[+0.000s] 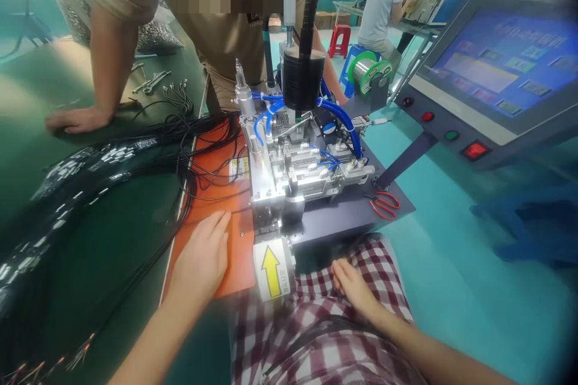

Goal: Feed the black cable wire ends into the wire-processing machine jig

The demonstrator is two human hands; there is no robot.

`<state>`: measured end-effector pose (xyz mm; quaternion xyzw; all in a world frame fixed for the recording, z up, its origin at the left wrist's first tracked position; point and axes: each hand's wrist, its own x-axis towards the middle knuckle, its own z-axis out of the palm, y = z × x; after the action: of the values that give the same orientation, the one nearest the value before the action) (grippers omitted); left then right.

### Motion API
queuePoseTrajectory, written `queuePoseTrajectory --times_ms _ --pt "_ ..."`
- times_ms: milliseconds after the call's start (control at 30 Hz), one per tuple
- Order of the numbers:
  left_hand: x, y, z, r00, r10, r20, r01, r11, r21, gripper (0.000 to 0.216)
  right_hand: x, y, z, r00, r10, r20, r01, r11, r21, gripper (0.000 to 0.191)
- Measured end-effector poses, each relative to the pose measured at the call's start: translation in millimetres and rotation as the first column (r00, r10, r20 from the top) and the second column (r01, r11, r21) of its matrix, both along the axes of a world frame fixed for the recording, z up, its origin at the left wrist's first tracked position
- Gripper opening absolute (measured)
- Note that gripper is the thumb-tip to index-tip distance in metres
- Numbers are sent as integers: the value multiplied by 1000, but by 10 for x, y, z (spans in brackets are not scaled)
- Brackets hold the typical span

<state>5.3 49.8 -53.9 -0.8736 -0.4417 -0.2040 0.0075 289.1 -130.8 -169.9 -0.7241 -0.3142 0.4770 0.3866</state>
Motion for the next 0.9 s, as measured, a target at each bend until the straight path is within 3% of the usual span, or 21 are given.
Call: queuePoseTrajectory --times_ms 200,400,500,900 --pt "20 20 29 999 32 -8 -32 996 -78 47 -42 -88 -119 998 58 -32 -59 998 -24 56" --pt "53 -53 55 998 59 -22 -61 995 -74 47 -67 -181 -247 985 157 -73 -160 987 -35 64" --pt "57 -79 61 997 70 -30 -72 994 -83 47 -59 -188 -310 994 78 -71 -81 996 -45 62" --pt "88 -171 152 997 47 56 -37 985 -167 42 -88 -110 -93 995 95 -42 -96 995 -38 59"
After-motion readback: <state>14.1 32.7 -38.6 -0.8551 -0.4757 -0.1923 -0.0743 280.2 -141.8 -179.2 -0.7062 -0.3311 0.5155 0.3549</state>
